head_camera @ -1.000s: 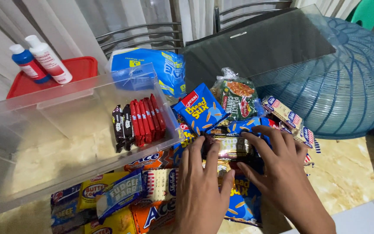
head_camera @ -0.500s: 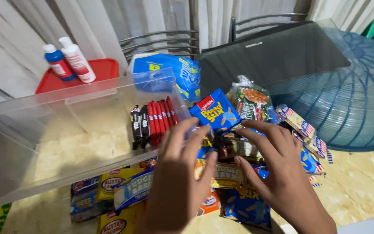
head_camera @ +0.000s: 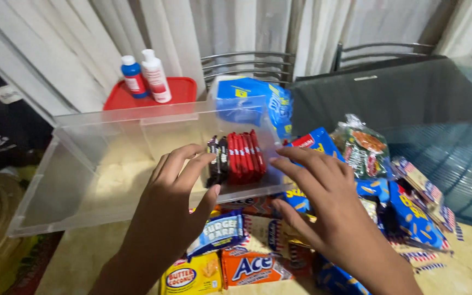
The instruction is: Organizing various packaged snacks by taking them out of a clear plastic container and placing them on a table.
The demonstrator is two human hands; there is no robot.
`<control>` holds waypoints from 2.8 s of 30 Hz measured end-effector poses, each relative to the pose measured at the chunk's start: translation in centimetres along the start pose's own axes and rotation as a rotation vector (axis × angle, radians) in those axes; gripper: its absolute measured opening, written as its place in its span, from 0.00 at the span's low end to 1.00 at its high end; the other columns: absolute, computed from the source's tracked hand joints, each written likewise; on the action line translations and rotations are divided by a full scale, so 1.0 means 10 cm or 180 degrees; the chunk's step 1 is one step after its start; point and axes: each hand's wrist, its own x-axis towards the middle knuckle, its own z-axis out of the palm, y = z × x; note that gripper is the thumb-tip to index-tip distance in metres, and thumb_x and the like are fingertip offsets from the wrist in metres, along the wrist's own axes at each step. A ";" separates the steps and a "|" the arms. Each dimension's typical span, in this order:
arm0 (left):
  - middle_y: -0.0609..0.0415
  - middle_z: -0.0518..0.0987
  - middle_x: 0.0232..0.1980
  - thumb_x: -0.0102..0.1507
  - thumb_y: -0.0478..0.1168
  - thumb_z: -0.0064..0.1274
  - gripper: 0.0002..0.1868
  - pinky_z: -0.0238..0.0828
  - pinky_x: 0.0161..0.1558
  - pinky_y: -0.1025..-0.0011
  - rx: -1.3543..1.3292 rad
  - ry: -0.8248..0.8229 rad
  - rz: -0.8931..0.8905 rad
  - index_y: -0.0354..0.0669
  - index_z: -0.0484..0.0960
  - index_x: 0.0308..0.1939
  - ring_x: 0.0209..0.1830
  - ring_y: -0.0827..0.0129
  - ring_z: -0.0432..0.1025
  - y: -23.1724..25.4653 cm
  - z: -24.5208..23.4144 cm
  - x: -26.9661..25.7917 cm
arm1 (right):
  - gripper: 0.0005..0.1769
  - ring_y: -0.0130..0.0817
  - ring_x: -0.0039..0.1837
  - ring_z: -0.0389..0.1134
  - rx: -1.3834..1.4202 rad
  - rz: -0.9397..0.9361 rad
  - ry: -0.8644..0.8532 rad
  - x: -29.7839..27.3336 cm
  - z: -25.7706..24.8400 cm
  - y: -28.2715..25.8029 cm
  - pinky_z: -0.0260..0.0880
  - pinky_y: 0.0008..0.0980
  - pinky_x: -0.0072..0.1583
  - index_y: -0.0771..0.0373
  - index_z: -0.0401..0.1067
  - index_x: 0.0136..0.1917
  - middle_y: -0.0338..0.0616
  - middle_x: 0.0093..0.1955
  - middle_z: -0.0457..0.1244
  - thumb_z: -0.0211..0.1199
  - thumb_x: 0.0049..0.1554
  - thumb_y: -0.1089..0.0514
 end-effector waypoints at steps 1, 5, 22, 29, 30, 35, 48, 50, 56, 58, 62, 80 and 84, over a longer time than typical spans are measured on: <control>0.40 0.74 0.60 0.57 0.40 0.60 0.25 0.65 0.61 0.54 0.0014 0.0018 -0.0018 0.36 0.77 0.57 0.62 0.45 0.69 -0.03 -0.05 0.01 | 0.32 0.49 0.69 0.61 0.0011 -0.0026 -0.0006 0.06 0.03 -0.03 0.55 0.49 0.67 0.60 0.65 0.69 0.49 0.70 0.59 0.67 0.53 0.55; 0.41 0.75 0.59 0.57 0.40 0.61 0.24 0.65 0.60 0.54 0.0211 -0.0033 0.0164 0.37 0.77 0.56 0.60 0.46 0.70 -0.15 -0.25 0.07 | 0.36 0.52 0.72 0.60 0.0285 -0.0228 0.0025 0.28 0.14 -0.11 0.58 0.47 0.68 0.63 0.61 0.73 0.53 0.74 0.57 0.67 0.54 0.54; 0.48 0.75 0.55 0.60 0.40 0.54 0.20 0.69 0.54 0.55 0.0430 -0.1444 0.0549 0.40 0.78 0.56 0.58 0.52 0.71 -1.30 -0.05 0.78 | 0.33 0.48 0.67 0.61 -0.0294 -0.1296 -0.1558 1.13 0.92 0.22 0.59 0.52 0.61 0.56 0.69 0.66 0.46 0.64 0.62 0.71 0.48 0.49; 0.46 0.72 0.58 0.57 0.35 0.53 0.29 0.69 0.56 0.55 -0.0106 -0.1795 0.1061 0.41 0.71 0.64 0.60 0.48 0.69 -1.64 0.41 0.84 | 0.21 0.44 0.67 0.63 -0.0824 -0.2018 -0.1962 1.19 1.41 0.29 0.61 0.47 0.64 0.54 0.73 0.61 0.45 0.61 0.64 0.60 0.54 0.52; 0.48 0.72 0.57 0.56 0.34 0.52 0.31 0.69 0.54 0.56 0.0137 -0.2064 0.0779 0.45 0.70 0.65 0.58 0.49 0.70 -1.57 0.42 0.88 | 0.19 0.42 0.66 0.64 -0.0915 -0.2039 -0.2184 1.19 1.45 0.28 0.62 0.44 0.64 0.54 0.72 0.62 0.44 0.60 0.64 0.57 0.57 0.54; 0.49 0.73 0.60 0.62 0.33 0.47 0.23 0.74 0.50 0.57 0.0208 -0.2201 0.0628 0.48 0.73 0.62 0.54 0.51 0.75 -1.58 0.61 0.88 | 0.14 0.42 0.65 0.66 -0.1290 -0.2549 -0.2057 1.13 1.73 0.34 0.63 0.41 0.64 0.53 0.75 0.54 0.42 0.58 0.66 0.57 0.55 0.54; 0.47 0.77 0.49 0.61 0.35 0.48 0.10 0.72 0.49 0.56 0.0238 -0.2318 0.1006 0.40 0.79 0.45 0.51 0.50 0.75 -1.68 0.87 0.89 | 0.10 0.40 0.55 0.71 -0.1526 -0.2843 -0.2390 1.16 1.94 0.50 0.70 0.40 0.54 0.56 0.78 0.47 0.43 0.51 0.69 0.59 0.54 0.57; 0.48 0.78 0.50 0.60 0.35 0.48 0.10 0.72 0.49 0.56 0.0210 -0.2343 0.0974 0.40 0.80 0.45 0.52 0.51 0.75 -1.70 0.86 0.89 | 0.09 0.39 0.55 0.72 -0.1494 -0.2927 -0.2327 1.18 1.93 0.48 0.70 0.39 0.54 0.56 0.78 0.46 0.42 0.50 0.68 0.60 0.53 0.57; 0.49 0.78 0.51 0.58 0.34 0.49 0.13 0.71 0.51 0.56 0.0133 -0.2339 0.0909 0.42 0.81 0.46 0.53 0.51 0.74 -1.63 0.75 0.89 | 0.07 0.40 0.52 0.73 -0.1470 -0.2957 -0.2343 1.19 1.89 0.43 0.71 0.39 0.51 0.59 0.78 0.44 0.43 0.50 0.68 0.61 0.52 0.58; 0.50 0.78 0.52 0.58 0.34 0.49 0.13 0.71 0.51 0.56 0.0120 -0.2413 0.0789 0.42 0.81 0.46 0.54 0.51 0.74 -1.56 0.67 0.89 | 0.07 0.39 0.50 0.73 -0.1448 -0.3032 -0.2237 1.20 1.81 0.40 0.71 0.39 0.50 0.60 0.78 0.43 0.44 0.50 0.68 0.62 0.52 0.58; 0.50 0.77 0.52 0.58 0.35 0.52 0.14 0.71 0.53 0.57 0.0171 -0.2535 0.0688 0.43 0.81 0.48 0.54 0.52 0.74 -1.52 0.57 0.88 | 0.09 0.40 0.53 0.72 -0.1344 -0.3080 -0.1970 1.21 1.60 0.35 0.71 0.39 0.54 0.61 0.77 0.43 0.45 0.55 0.66 0.61 0.49 0.59; 0.45 0.72 0.65 0.53 0.31 0.59 0.29 0.72 0.54 0.56 0.0356 -0.0975 0.1901 0.36 0.73 0.59 0.61 0.47 0.72 -1.27 -0.06 1.03 | 0.10 0.39 0.55 0.67 -0.0963 -0.2457 -0.1107 1.34 0.57 -0.01 0.68 0.40 0.54 0.61 0.71 0.42 0.42 0.47 0.63 0.61 0.51 0.53; 0.47 0.76 0.61 0.52 0.29 0.59 0.28 0.72 0.52 0.58 0.0324 -0.0890 0.1909 0.35 0.75 0.58 0.57 0.50 0.73 -1.25 -0.10 1.05 | 0.09 0.40 0.56 0.67 -0.1106 -0.2399 -0.1173 1.33 0.54 0.02 0.67 0.39 0.57 0.61 0.71 0.42 0.42 0.48 0.63 0.62 0.52 0.53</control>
